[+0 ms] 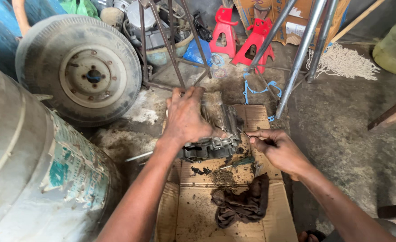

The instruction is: The person cleans a metallic engine part by scraping off grime with a metal file and a screwdriver. They repeatedly scrape the surface and wipe away debris with a rag, working over a cardboard sheet in a cluttered workshop.

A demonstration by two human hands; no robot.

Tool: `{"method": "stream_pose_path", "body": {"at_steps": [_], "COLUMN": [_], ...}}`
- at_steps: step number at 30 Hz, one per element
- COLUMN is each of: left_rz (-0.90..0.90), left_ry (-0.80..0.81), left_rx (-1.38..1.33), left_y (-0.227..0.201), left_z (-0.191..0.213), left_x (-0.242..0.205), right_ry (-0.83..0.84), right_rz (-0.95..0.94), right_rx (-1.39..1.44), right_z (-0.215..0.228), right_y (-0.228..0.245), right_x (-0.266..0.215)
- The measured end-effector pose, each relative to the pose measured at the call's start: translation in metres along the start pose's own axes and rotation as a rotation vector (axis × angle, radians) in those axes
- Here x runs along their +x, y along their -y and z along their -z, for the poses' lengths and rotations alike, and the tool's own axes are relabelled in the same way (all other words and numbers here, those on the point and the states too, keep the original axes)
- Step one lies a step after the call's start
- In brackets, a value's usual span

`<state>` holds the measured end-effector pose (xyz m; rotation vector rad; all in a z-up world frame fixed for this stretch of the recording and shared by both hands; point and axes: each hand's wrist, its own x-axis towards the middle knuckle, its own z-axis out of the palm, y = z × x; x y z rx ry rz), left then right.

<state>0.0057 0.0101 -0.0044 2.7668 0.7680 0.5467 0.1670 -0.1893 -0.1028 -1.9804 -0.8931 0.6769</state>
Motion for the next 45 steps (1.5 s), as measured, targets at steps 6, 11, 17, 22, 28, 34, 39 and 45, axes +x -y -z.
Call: {"method": "stream_pose_path", "body": {"at_steps": [6, 11, 17, 22, 28, 34, 39, 45], "left_rz": [0.053, 0.025, 0.045, -0.012, -0.128, -0.154, -0.157, -0.161], "left_ry": [0.076, 0.033, 0.105, 0.157, 0.360, 0.381, 0.411, 0.301], "left_rx": [-0.028, -0.006, -0.005, -0.035, 0.014, 0.019, 0.183, 0.332], "left_y": [-0.004, 0.000, -0.003, 0.003, 0.009, 0.007, 0.001, 0.011], "left_z": [0.005, 0.002, 0.003, 0.005, 0.024, 0.027, 0.025, 0.002], "left_x": [-0.009, 0.003, -0.004, 0.003, 0.033, 0.040, 0.032, 0.021], "right_ry": [-0.004, 0.036, 0.017, -0.031, -0.072, 0.013, -0.108, -0.118], "right_rz": [0.001, -0.031, -0.007, 0.046, 0.346, 0.160, 0.174, 0.577], "right_rx": [-0.083, -0.067, -0.097, -0.220, -0.195, -0.362, -0.707, -0.852], "right_z": [0.004, 0.009, 0.000, 0.007, 0.010, 0.010, 0.026, 0.055], "right_y": [0.013, 0.012, 0.034, 0.026, 0.006, 0.016, 0.041, 0.057], "right_x": [0.023, -0.002, 0.018, -0.002, -0.005, 0.002, 0.024, 0.071]}}
